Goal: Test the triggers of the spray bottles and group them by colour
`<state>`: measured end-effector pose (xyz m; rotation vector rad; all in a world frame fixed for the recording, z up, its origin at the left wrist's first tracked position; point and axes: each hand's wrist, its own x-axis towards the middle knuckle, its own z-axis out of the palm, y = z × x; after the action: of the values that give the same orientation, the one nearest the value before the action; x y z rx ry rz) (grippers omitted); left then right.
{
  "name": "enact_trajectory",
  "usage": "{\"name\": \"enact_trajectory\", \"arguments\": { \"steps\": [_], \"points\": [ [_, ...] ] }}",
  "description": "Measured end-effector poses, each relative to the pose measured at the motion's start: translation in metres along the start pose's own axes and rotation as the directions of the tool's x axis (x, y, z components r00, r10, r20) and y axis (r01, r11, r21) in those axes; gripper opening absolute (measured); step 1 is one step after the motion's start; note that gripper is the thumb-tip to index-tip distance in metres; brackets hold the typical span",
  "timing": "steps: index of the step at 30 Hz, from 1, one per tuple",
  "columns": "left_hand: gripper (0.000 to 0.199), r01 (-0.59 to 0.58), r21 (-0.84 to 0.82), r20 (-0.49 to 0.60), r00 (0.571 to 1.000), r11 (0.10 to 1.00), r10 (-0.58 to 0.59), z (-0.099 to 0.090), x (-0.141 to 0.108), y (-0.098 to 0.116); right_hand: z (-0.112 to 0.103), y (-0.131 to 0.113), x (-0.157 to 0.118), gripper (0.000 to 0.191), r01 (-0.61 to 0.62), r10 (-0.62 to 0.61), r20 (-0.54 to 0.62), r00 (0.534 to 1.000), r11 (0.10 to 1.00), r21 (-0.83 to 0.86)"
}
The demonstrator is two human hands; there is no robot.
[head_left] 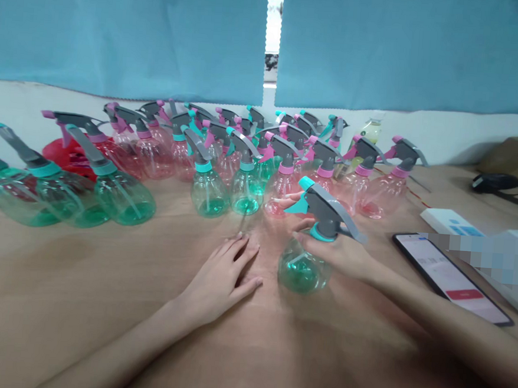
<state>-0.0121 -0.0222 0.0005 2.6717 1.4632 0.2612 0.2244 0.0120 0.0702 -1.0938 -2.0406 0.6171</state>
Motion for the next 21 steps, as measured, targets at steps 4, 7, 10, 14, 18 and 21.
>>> {"name": "enact_trajectory", "arguments": {
  "steps": [4,7,10,14,18,21],
  "points": [
    [0.057,-0.006,-0.008,-0.019,1.0,1.0,0.006,0.0003,0.0003,-0.0001,-0.0007,-0.0004,0.0013,0.006,0.04,-0.038,-0.017,0.999,0.991,0.129],
    [0.056,-0.007,-0.006,-0.024,1.0,1.0,0.006,-0.0002,0.0003,0.0,-0.0011,0.0004,0.0018,0.008,0.059,-0.057,-0.017,0.998,0.979,0.194],
    [0.057,-0.01,-0.006,-0.021,1.0,1.0,0.01,-0.0003,0.0007,-0.0001,-0.0003,0.0024,0.0017,0.014,0.062,-0.066,0.005,0.998,0.955,0.289],
    [0.057,-0.012,0.0,-0.019,1.0,1.0,0.012,0.0011,0.001,-0.0009,0.0013,0.0043,0.0013,0.015,0.086,-0.088,-0.011,0.996,0.916,0.391],
    [0.057,-0.011,-0.007,-0.024,1.0,1.0,0.011,0.0023,-0.0001,-0.0014,0.001,0.0042,0.0015,0.017,0.102,-0.109,-0.01,0.994,0.896,0.433],
    [0.056,-0.011,-0.011,-0.033,0.999,1.0,0.011,0.0024,-0.0008,-0.0015,0.0005,0.0044,0.0019,0.017,0.11,-0.121,-0.001,0.993,0.894,0.434]
  ]
}}
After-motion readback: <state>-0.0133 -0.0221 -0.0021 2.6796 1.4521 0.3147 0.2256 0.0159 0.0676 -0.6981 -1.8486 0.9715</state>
